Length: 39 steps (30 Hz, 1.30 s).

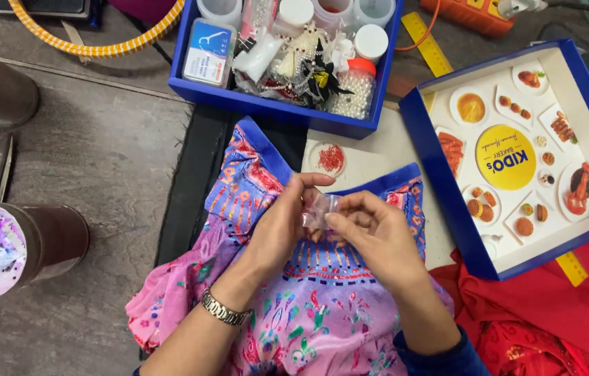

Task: The person selects red beads from a container, pours them into a small dish, and applies them to the neckline of a colorful garment. They then place the beads into a small plastic bag and seal it.

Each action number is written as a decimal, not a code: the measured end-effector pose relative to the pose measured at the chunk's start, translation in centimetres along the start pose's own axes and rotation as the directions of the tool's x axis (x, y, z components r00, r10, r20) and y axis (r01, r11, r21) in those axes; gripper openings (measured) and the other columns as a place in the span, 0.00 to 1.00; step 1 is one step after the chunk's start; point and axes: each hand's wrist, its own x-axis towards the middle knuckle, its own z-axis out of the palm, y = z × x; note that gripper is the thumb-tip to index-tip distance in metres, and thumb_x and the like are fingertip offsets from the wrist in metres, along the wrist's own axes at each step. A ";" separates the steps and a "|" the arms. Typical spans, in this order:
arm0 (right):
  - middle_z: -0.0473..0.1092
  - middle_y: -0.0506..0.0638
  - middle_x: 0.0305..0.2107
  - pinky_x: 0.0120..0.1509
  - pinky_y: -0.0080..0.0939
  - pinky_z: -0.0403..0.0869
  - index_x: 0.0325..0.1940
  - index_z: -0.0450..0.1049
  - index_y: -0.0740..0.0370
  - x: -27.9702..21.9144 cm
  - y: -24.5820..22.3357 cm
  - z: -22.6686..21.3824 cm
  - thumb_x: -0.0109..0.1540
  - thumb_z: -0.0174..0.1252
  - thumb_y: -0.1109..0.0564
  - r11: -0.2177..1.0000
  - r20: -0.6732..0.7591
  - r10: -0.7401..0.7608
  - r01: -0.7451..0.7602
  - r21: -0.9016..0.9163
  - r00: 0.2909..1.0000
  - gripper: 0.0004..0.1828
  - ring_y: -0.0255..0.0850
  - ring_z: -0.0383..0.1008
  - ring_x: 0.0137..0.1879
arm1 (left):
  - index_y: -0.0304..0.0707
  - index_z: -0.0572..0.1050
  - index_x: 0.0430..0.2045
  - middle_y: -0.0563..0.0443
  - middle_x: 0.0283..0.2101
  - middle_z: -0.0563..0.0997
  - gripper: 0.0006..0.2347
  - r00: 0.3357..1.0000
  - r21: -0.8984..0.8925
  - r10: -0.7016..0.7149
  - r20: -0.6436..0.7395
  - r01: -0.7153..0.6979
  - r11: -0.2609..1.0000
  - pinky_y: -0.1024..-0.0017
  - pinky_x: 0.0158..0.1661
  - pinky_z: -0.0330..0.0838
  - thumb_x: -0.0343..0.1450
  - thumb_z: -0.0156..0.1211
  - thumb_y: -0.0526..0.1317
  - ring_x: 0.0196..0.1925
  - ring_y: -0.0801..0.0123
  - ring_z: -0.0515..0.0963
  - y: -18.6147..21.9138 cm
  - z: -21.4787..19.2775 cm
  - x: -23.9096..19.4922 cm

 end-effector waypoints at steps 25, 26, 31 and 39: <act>0.75 0.55 0.37 0.51 0.33 0.77 0.39 0.79 0.69 -2.8 1.9 0.7 0.58 0.57 0.64 1.000 0.150 0.005 -0.001 -0.027 0.989 0.08 0.40 0.77 0.46 | 0.40 0.83 0.30 0.53 0.29 0.88 0.09 0.925 0.629 -0.027 -0.379 0.279 0.725 0.86 0.31 0.80 0.60 0.69 0.41 0.28 0.81 0.85 0.3 1.0 -6.2; 0.75 0.55 0.37 0.52 0.33 0.77 0.38 0.79 0.69 -2.7 2.0 0.7 0.58 0.58 0.64 1.000 0.141 0.008 -0.004 -0.030 0.990 0.08 0.40 0.77 0.45 | 0.38 0.83 0.30 0.52 0.29 0.88 0.08 0.928 0.615 -0.029 -0.373 0.270 0.741 0.85 0.32 0.80 0.61 0.67 0.40 0.29 0.79 0.86 0.3 0.9 -6.2; 0.76 0.60 0.34 0.45 0.37 0.80 0.38 0.79 0.73 -2.5 2.6 1.0 0.57 0.58 0.68 1.000 0.098 0.006 -0.007 0.005 0.995 0.07 0.39 0.79 0.39 | 0.40 0.85 0.25 0.44 0.22 0.84 0.04 0.934 0.642 0.064 -0.351 0.191 0.742 0.75 0.23 0.75 0.61 0.70 0.38 0.24 0.71 0.82 -0.8 0.1 -5.7; 0.78 0.57 0.30 0.45 0.36 0.80 0.44 0.77 0.71 -2.3 3.8 0.7 0.56 0.61 0.65 0.995 0.117 0.087 -0.092 0.041 0.989 0.12 0.36 0.78 0.37 | 0.31 0.82 0.26 0.43 0.21 0.80 0.04 0.944 0.506 -0.011 -0.331 0.187 0.842 0.81 0.25 0.72 0.62 0.69 0.33 0.26 0.73 0.77 -2.2 -0.1 -5.6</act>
